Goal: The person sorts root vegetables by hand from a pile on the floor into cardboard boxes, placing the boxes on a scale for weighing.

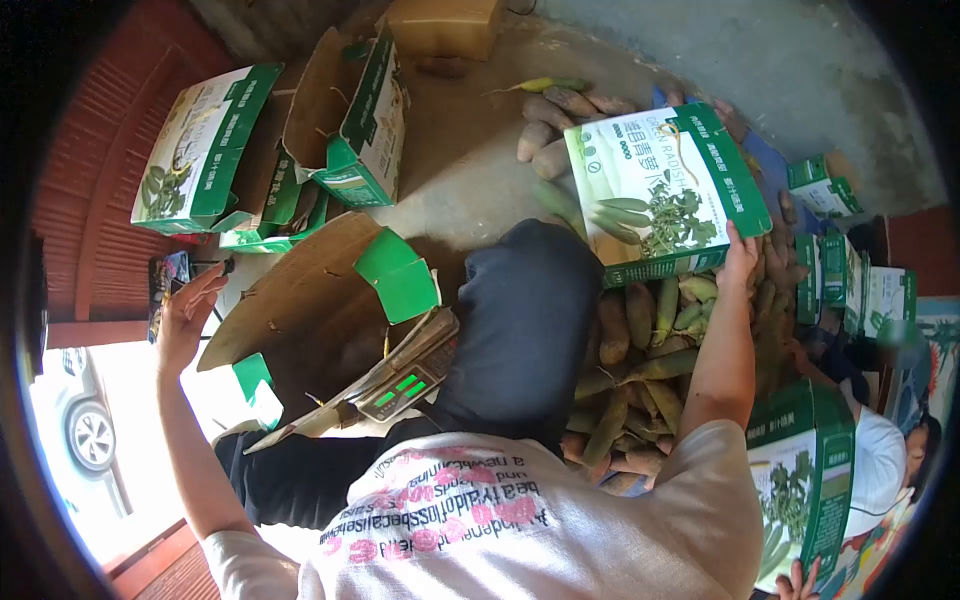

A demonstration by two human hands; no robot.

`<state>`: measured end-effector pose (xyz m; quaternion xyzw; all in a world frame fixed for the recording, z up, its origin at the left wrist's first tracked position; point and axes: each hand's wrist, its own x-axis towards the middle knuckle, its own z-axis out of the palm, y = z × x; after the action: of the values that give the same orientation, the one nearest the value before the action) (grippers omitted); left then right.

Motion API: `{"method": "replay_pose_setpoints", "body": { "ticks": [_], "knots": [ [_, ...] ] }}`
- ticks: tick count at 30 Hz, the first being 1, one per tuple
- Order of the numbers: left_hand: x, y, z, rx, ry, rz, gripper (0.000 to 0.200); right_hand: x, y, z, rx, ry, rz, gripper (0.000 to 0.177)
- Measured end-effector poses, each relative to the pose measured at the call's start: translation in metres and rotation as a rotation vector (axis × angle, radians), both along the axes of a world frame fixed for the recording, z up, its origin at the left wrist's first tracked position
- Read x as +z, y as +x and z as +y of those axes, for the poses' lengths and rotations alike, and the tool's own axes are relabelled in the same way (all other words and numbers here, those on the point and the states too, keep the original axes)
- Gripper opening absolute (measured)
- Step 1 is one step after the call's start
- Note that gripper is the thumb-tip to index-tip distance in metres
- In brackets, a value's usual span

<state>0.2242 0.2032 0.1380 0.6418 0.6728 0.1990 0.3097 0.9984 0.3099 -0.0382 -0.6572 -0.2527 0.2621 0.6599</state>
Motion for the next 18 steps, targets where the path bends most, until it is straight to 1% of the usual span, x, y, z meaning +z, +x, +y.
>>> {"method": "replay_pose_setpoints", "body": {
  "ticks": [1,2,3,5,7,9,12,14,15,16,17,18],
  "knots": [
    [-0.003,-0.008,-0.001,0.033,-0.035,-0.017,0.034,0.013,-0.018,0.011,0.065,0.064,-0.098,0.034],
    [-0.011,-0.016,-0.003,0.03,0.028,-0.014,0.033,0.022,-0.034,0.023,0.128,0.123,-0.195,0.034],
    [-0.016,-0.02,-0.004,0.047,0.025,-0.003,0.032,0.034,-0.05,0.037,0.188,0.188,-0.293,0.034],
    [-0.022,-0.026,-0.005,0.075,0.026,0.015,0.032,0.064,-0.091,0.061,0.24,0.256,-0.408,0.03],
    [-0.024,-0.022,-0.008,0.085,0.047,0.044,0.031,0.086,-0.114,0.088,0.319,0.28,-0.494,0.026],
    [-0.027,-0.023,-0.01,0.091,0.05,0.049,0.031,0.109,-0.139,0.113,0.371,0.359,-0.574,0.021],
    [-0.045,-0.036,-0.015,0.102,0.116,0.003,0.032,0.136,-0.172,0.144,0.429,0.322,-0.661,0.021],
    [-0.051,-0.042,-0.017,0.106,0.133,0.002,0.033,0.146,-0.2,0.164,0.352,0.259,-1.035,0.018],
    [-0.048,-0.044,-0.018,0.099,0.135,0.02,0.032,0.149,-0.217,0.173,0.347,0.243,-1.048,0.018],
    [-0.047,-0.044,-0.017,0.089,0.135,0.032,0.032,0.151,-0.23,0.185,0.289,0.152,-1.168,0.022],
    [-0.045,-0.044,-0.016,0.061,0.168,0.069,0.031,0.149,-0.241,0.194,0.26,0.092,-1.222,0.023],
    [-0.045,-0.041,-0.017,0.076,0.185,0.024,0.031,0.146,-0.257,0.202,0.232,0.036,-1.271,0.023]
  ]
}}
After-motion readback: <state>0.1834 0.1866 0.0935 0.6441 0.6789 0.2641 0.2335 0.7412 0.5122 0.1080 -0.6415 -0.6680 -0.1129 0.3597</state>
